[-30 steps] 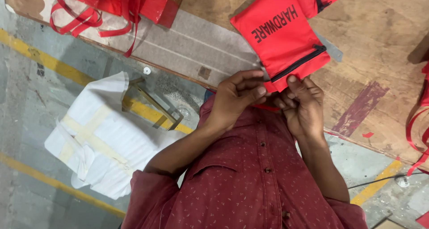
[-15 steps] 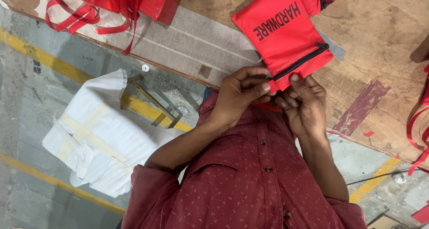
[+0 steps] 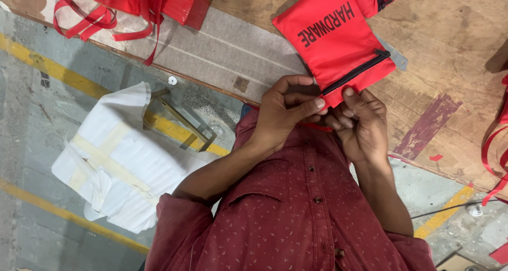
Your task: The person packages hardware by placing several small metal pieces into small red fabric pouches, inserts paper instructions, and then ties each pouch closed with red ribbon.
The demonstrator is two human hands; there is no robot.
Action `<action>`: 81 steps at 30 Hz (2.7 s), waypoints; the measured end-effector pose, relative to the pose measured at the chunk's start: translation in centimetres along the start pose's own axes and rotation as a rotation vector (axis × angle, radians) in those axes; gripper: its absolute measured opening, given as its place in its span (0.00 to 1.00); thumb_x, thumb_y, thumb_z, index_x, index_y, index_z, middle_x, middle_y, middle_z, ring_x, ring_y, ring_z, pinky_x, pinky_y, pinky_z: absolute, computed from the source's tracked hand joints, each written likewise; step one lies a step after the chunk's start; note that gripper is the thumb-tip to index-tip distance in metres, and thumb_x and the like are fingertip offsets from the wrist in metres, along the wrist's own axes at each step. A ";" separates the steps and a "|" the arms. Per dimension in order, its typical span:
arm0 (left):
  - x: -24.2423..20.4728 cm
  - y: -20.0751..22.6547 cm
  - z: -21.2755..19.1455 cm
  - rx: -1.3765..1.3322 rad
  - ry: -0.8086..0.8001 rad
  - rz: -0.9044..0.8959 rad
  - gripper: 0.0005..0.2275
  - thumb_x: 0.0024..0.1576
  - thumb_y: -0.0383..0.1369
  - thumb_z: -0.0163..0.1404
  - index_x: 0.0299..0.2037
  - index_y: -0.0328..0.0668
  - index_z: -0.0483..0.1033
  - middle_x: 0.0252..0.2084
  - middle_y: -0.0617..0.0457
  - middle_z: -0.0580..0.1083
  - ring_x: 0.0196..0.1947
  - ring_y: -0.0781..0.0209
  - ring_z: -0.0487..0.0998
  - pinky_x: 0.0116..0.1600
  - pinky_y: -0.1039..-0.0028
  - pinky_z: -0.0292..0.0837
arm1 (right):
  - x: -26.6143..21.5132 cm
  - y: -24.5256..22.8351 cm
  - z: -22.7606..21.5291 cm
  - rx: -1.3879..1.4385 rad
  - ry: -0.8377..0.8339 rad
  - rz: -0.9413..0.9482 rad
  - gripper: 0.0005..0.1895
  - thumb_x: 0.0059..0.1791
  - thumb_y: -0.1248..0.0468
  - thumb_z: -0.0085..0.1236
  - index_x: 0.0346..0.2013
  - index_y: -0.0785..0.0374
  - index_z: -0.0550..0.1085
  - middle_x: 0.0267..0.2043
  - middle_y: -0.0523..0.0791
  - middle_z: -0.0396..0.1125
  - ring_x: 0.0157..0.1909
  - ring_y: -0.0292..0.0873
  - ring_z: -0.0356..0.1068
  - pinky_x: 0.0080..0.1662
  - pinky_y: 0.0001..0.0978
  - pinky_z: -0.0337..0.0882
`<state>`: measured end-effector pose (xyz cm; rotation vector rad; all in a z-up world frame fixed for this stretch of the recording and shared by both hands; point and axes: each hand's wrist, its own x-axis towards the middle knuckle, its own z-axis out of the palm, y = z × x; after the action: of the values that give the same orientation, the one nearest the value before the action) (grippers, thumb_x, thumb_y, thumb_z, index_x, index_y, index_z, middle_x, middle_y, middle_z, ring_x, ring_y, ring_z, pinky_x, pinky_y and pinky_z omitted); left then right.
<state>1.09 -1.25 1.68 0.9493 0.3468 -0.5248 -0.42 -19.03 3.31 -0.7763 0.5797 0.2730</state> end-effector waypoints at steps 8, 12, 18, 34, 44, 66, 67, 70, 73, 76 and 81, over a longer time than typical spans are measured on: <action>0.3 -0.4 0.3 -0.067 0.024 0.057 0.17 0.56 0.25 0.63 0.46 0.37 0.64 0.33 0.47 0.79 0.32 0.64 0.81 0.39 0.76 0.79 | 0.0 0.0 -0.8 -0.002 -0.015 -0.011 0.08 0.59 0.66 0.54 0.35 0.62 0.70 0.25 0.38 0.57 0.24 0.31 0.52 0.31 0.28 0.59; 0.3 -0.4 0.3 -0.035 0.036 0.067 0.16 0.56 0.26 0.62 0.45 0.37 0.64 0.34 0.47 0.80 0.32 0.65 0.81 0.39 0.76 0.79 | 0.0 -0.1 -0.4 -0.010 -0.007 -0.009 0.07 0.58 0.66 0.55 0.36 0.62 0.71 0.24 0.38 0.56 0.23 0.31 0.52 0.31 0.28 0.59; 0.1 -0.6 0.6 0.003 0.046 0.033 0.19 0.57 0.27 0.61 0.54 0.33 0.66 0.37 0.46 0.79 0.35 0.63 0.82 0.40 0.74 0.80 | -0.3 -0.1 -0.1 -0.036 0.007 -0.009 0.05 0.57 0.66 0.54 0.37 0.63 0.71 0.25 0.39 0.57 0.23 0.32 0.52 0.31 0.28 0.59; 0.7 -2.2 -0.5 -0.084 -0.020 0.055 0.26 0.56 0.25 0.61 0.60 0.32 0.57 0.41 0.39 0.78 0.38 0.52 0.83 0.41 0.67 0.82 | -0.1 0.3 0.0 -0.155 -0.076 -0.102 0.10 0.59 0.66 0.52 0.33 0.64 0.67 0.26 0.39 0.55 0.26 0.34 0.51 0.33 0.31 0.58; 2.2 -3.2 -0.4 -0.117 -0.017 0.082 0.25 0.55 0.25 0.63 0.48 0.41 0.53 0.39 0.35 0.78 0.36 0.52 0.83 0.39 0.69 0.83 | 0.6 0.5 -1.1 -0.158 -0.099 -0.122 0.12 0.61 0.66 0.52 0.33 0.63 0.67 0.25 0.38 0.53 0.27 0.34 0.50 0.35 0.32 0.59; 1.1 -1.9 -0.4 0.072 -0.028 0.185 0.14 0.62 0.31 0.60 0.53 0.31 0.74 0.38 0.50 0.79 0.36 0.67 0.81 0.40 0.79 0.79 | 2.3 1.1 -0.9 -0.128 -0.069 -0.063 0.11 0.60 0.66 0.52 0.34 0.60 0.66 0.25 0.37 0.53 0.26 0.32 0.50 0.34 0.30 0.58; 1.1 -1.9 -0.4 0.068 -0.020 0.185 0.14 0.61 0.31 0.60 0.53 0.31 0.74 0.39 0.50 0.78 0.36 0.67 0.81 0.41 0.78 0.79 | 2.3 1.0 -0.8 -0.111 -0.073 -0.060 0.11 0.60 0.66 0.52 0.34 0.59 0.66 0.25 0.37 0.53 0.26 0.32 0.50 0.35 0.30 0.58; 1.0 -2.0 -0.5 0.062 -0.013 0.183 0.14 0.61 0.31 0.60 0.52 0.31 0.74 0.39 0.50 0.78 0.37 0.67 0.81 0.41 0.77 0.80 | 2.3 1.0 -0.8 -0.078 -0.084 -0.057 0.11 0.60 0.66 0.52 0.34 0.59 0.66 0.25 0.36 0.53 0.26 0.32 0.50 0.35 0.30 0.58; 1.0 -2.3 -0.7 0.074 -0.015 0.190 0.13 0.61 0.30 0.60 0.51 0.32 0.75 0.39 0.52 0.78 0.36 0.68 0.80 0.41 0.78 0.79 | 2.2 1.0 -0.4 -0.068 -0.092 -0.057 0.09 0.60 0.66 0.51 0.35 0.59 0.66 0.25 0.36 0.52 0.26 0.31 0.49 0.35 0.29 0.58; 1.2 -2.8 -1.0 0.095 -0.019 0.206 0.12 0.61 0.29 0.60 0.51 0.32 0.75 0.39 0.52 0.78 0.35 0.69 0.79 0.40 0.78 0.78 | 2.2 1.0 -0.3 -0.069 -0.080 -0.048 0.09 0.60 0.65 0.51 0.35 0.59 0.66 0.25 0.35 0.51 0.26 0.32 0.49 0.35 0.29 0.57; 1.3 -3.7 -1.1 0.092 -0.044 0.229 0.09 0.62 0.27 0.58 0.49 0.33 0.75 0.38 0.52 0.78 0.36 0.68 0.79 0.42 0.77 0.78 | 1.8 0.9 -0.3 -0.082 -0.035 -0.053 0.12 0.59 0.66 0.52 0.32 0.58 0.63 0.24 0.35 0.48 0.25 0.32 0.47 0.35 0.31 0.58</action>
<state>-0.01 -2.38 -2.03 1.0495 0.1717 -0.3534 0.55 -18.58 1.59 -0.8636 0.5164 0.2624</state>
